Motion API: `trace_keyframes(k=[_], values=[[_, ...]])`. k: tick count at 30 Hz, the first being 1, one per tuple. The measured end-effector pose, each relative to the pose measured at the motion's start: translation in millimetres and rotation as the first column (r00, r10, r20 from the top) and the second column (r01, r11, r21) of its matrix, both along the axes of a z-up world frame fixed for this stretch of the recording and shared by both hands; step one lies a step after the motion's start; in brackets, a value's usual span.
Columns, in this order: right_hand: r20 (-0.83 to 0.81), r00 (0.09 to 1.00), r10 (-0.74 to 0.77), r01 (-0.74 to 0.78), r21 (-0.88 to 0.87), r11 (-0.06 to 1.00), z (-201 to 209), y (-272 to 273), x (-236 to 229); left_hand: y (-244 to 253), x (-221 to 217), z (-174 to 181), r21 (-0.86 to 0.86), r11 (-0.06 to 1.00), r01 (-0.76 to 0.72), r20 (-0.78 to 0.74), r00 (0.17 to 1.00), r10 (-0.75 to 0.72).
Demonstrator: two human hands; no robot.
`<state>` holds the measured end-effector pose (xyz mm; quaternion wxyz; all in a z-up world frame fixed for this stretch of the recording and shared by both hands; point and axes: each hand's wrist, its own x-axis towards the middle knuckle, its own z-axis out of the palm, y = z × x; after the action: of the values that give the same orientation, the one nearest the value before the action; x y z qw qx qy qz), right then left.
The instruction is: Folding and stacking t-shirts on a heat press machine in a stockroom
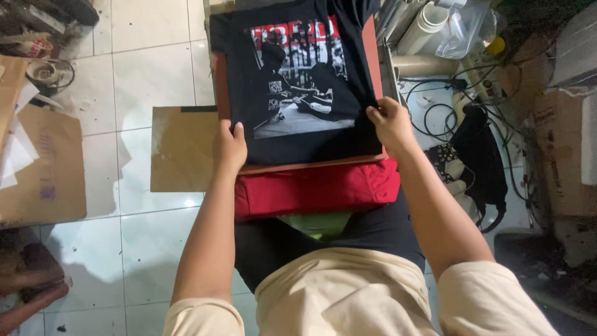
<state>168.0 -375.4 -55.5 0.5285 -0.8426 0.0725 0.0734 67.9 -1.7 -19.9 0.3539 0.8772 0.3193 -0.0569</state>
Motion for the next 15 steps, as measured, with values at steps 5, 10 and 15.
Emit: trace_keyframes(k=[5, 10, 15], values=[[-0.039, 0.999, 0.036, -0.042, -0.169, 0.985, -7, -10, -15, -5, -20, -1, 0.112, 0.992, 0.06, -0.033, 0.998, -0.057], [-0.008, 0.995, 0.094, -0.093, -0.303, 0.948, -14, -16, -19, -11, -29, 6, 0.161, 0.985, 0.066, -0.028, 0.998, -0.063], [-0.077, 0.994, 0.08, -0.105, -0.406, 0.908, 12, -10, -35, -17, -40, 10, 0.236, 0.968, 0.082, -0.029, 0.997, -0.077]])
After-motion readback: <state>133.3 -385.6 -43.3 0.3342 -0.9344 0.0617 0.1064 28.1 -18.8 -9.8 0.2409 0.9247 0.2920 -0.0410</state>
